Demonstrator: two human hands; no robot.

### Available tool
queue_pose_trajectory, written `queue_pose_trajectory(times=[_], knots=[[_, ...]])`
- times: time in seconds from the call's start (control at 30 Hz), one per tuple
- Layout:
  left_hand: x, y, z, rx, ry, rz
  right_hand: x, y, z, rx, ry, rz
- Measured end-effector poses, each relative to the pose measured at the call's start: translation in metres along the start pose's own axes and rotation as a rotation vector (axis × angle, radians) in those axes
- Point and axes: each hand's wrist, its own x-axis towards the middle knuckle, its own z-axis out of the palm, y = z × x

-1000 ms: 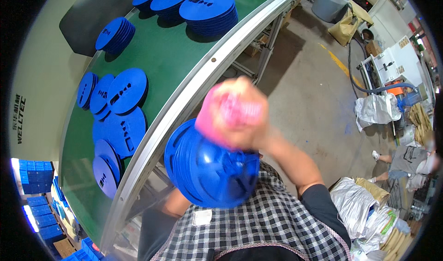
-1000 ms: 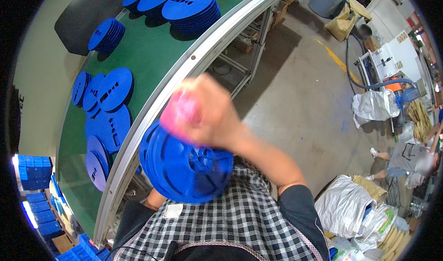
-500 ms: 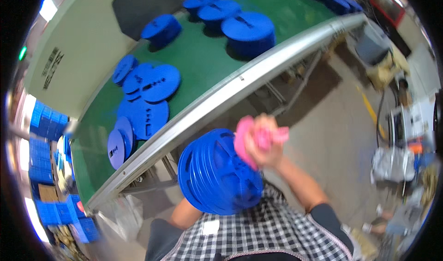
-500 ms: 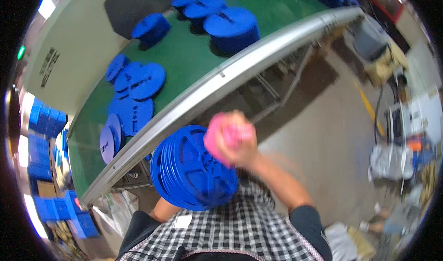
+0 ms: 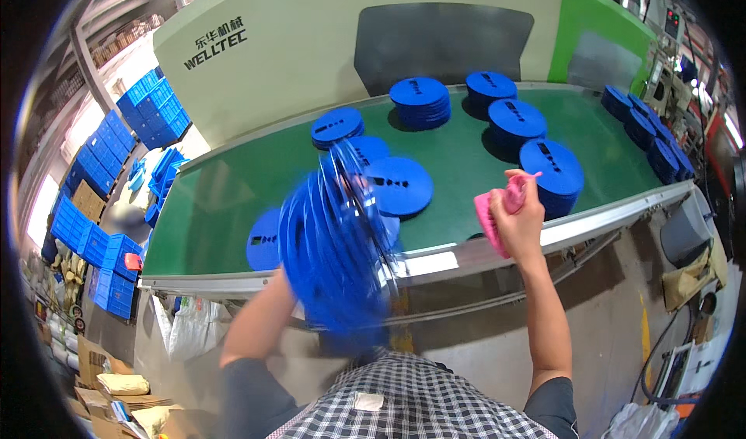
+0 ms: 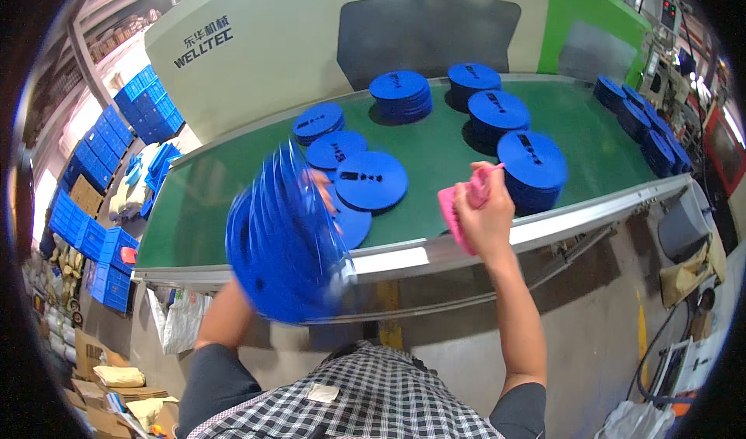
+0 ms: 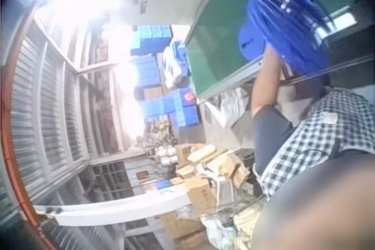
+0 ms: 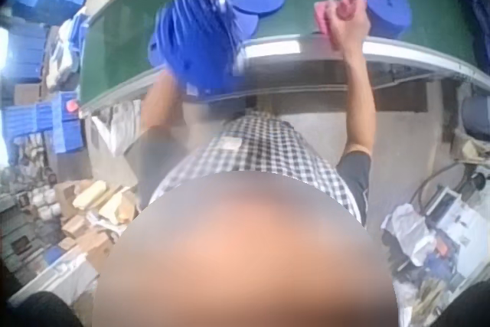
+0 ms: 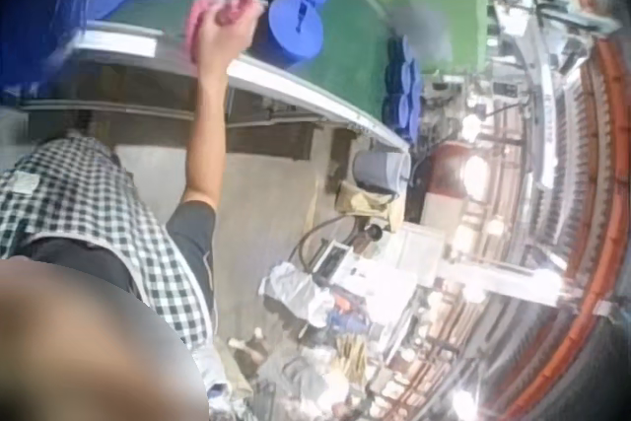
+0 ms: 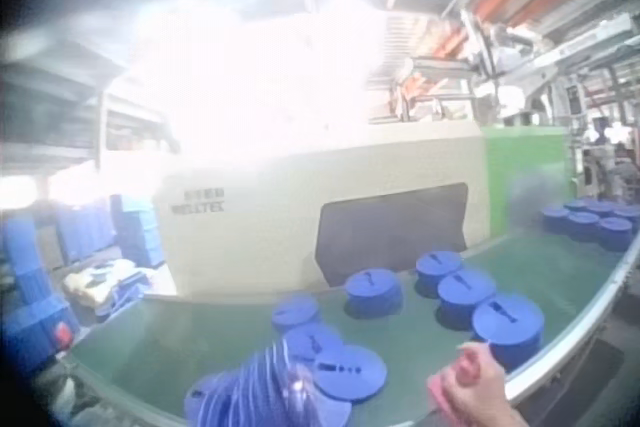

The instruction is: The person wipes blue circular plastic parts with a pink cloth on a conveyor belt. They then pick up a stack of the cleaned parts and place them into a blue plastic crate.

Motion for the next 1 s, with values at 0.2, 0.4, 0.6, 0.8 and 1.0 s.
queue_pose_trajectory(times=[0.2, 0.4, 0.6, 0.8, 1.0], knots=[[0.177, -0.065, -0.240, -0.062, 0.545, -0.400, 0.040, 0.076, 0.048, -0.266, -0.004, 0.187], [0.285, -0.186, -0.435, 0.718, 0.422, -0.791, 0.023, 0.101, 0.093, -0.358, -0.032, 0.242], [0.327, -0.239, -0.345, 1.047, 0.549, -1.015, 0.028, 0.097, 0.085, -0.511, -0.122, 0.217], [0.321, -0.214, -0.348, 0.999, 0.247, -1.133, 0.031, 0.090, 0.089, -0.490, -0.119, 0.251], [0.309, -0.239, -0.350, 1.028, 0.262, -1.084, 0.033, 0.092, 0.083, -0.488, -0.130, 0.206]])
